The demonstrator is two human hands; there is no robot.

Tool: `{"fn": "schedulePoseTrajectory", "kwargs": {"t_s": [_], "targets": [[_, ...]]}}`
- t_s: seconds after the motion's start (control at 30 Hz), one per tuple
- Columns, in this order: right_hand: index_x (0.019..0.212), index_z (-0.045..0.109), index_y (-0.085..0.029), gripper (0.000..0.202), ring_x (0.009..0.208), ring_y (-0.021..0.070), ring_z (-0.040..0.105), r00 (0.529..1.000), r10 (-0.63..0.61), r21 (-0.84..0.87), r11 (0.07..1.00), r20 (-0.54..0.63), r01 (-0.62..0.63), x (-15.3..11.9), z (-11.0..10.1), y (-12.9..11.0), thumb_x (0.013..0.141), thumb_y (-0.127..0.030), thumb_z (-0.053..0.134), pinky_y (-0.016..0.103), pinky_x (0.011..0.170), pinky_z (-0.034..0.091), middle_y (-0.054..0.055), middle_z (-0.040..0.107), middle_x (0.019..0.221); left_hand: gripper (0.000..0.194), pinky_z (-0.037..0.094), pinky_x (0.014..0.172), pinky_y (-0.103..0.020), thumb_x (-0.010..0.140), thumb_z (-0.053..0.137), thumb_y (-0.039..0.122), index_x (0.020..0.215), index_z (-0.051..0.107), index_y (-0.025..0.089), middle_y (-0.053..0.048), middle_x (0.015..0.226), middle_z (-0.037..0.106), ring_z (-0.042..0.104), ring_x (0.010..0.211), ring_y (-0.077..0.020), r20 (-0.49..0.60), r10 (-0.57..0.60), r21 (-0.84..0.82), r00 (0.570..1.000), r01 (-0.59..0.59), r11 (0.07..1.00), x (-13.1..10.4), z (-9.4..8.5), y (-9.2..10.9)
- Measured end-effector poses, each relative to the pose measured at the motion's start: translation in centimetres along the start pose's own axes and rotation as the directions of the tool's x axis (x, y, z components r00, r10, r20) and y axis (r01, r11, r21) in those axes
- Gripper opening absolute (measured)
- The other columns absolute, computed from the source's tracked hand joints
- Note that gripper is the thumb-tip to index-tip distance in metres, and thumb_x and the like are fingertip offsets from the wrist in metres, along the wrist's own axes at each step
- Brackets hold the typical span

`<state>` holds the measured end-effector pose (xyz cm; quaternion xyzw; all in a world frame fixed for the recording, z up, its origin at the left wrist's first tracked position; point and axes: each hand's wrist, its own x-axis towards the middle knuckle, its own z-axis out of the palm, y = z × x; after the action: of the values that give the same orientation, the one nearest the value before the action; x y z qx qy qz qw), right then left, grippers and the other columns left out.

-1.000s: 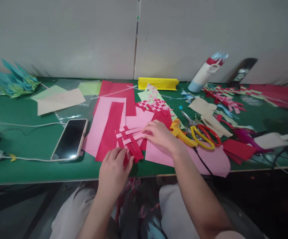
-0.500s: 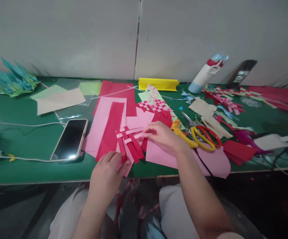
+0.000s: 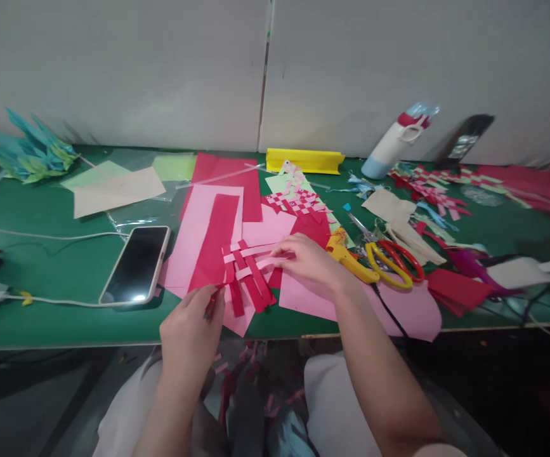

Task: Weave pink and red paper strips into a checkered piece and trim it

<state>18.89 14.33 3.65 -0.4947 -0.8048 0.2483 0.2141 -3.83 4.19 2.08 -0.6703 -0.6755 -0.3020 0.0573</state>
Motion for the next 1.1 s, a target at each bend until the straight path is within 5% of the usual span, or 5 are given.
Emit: {"fn": "schedulePoseTrajectory", "kwargs": {"t_s": [0.43,0.73,1.1], "targets": [[0.087,0.073,-0.02,0.009,0.096,0.0211,0.059,0.991,-0.104,-0.044,0.993,0.089,0.108,0.7,1.1,-2.0,0.082,-0.02,0.065,0.035,0.086,0.043,0.006,0.07,0.093,0.019,0.05,0.06,-0.024,0.082,0.06,0.036,0.09,0.071,0.023,0.0,0.078,0.075,0.069,0.065,-0.0157,0.147,-0.2,-0.251,0.969,0.232,0.94,0.5,0.1,0.1],[0.09,0.073,-0.022,0.011,0.097,0.0218,0.058,0.985,-0.144,-0.018,0.989,0.1,0.146,0.7,1.7,-1.7,0.083,-0.025,0.065,0.035,0.086,0.043,0.005,0.07,0.094,0.028,0.046,0.089,-0.04,0.082,0.059,0.026,0.108,0.065,0.017,-0.009,0.102,0.072,0.062,0.092,-0.0255,0.167,0.134,-0.067,0.977,-0.125,0.99,1.0,1.0,-1.3],[0.088,0.073,-0.022,0.01,0.095,0.0213,0.059,0.985,-0.141,-0.014,0.99,0.096,0.143,0.7,1.9,-1.8,0.08,-0.021,0.067,0.036,0.086,0.043,0.005,0.071,0.095,0.022,0.048,0.081,-0.036,0.083,0.053,0.021,0.1,0.068,0.02,-0.007,0.094,0.074,0.062,0.087,-0.0242,0.16,0.14,-0.056,0.977,-0.133,0.99,1.3,1.7,-1.8]]}}
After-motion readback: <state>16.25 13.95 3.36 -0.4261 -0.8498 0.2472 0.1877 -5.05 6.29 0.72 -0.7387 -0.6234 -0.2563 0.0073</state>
